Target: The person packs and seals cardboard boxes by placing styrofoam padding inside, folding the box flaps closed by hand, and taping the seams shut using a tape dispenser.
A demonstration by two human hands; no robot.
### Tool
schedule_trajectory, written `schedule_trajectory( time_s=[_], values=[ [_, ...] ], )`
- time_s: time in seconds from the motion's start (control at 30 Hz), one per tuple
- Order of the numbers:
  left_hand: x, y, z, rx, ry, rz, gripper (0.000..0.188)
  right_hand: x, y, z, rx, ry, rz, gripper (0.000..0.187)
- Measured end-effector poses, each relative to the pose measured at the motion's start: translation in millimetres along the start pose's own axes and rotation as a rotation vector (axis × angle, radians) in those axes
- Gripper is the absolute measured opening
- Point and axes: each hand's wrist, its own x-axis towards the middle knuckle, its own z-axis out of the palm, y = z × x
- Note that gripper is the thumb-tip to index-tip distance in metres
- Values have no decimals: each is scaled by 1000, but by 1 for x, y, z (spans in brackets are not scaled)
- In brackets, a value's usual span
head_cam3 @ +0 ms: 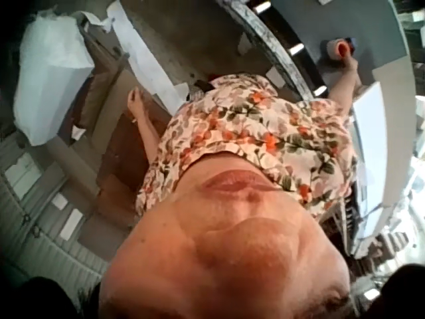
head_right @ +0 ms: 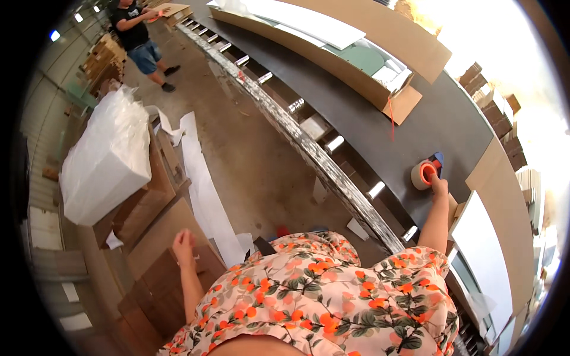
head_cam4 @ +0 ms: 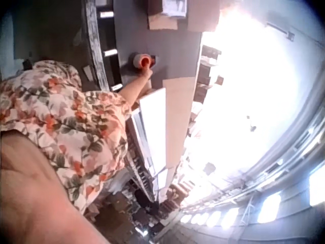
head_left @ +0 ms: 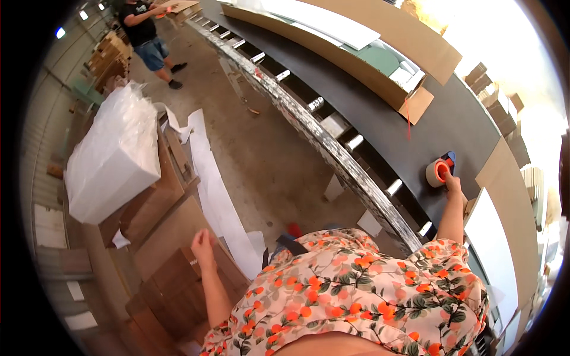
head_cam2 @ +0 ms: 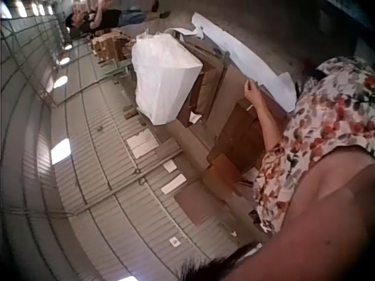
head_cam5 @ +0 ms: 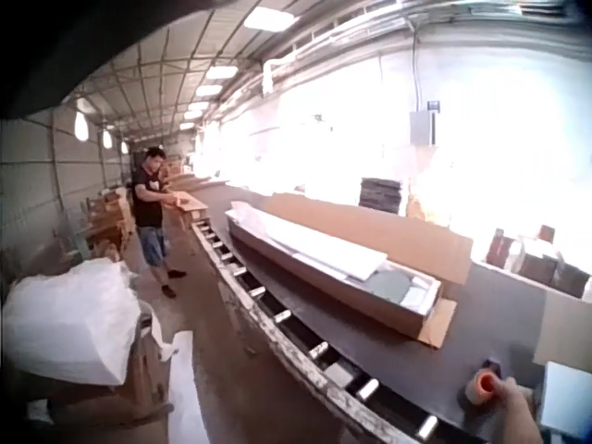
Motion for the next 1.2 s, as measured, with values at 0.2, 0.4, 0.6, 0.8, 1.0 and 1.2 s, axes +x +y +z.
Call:
schedule_trajectory(
  time_s=[0.2, 0.4, 0.6, 0.8, 1.0, 1.2],
  values=[
    [168, 139, 151, 90, -333, 202, 30, -18, -85, 8, 13, 221, -483, 45],
    [208, 235, 319, 114, -750, 409, 26, -104, -322, 184, 426, -183, -570, 40],
    [271, 320, 381, 506, -983, 620, 28, -34, -468, 346, 50, -172, -570, 80],
    [385, 369, 449, 430, -917, 421, 28, 46, -506, 411, -310, 37, -427, 100],
    [465, 430, 595, 273, -1081, 810, 22, 46, -513, 413, -238, 35, -317, 107],
    [488, 480, 741, 327, -1048, 1266, 29, 24, -541, 355, 333, -76, -219, 32]
  ],
)
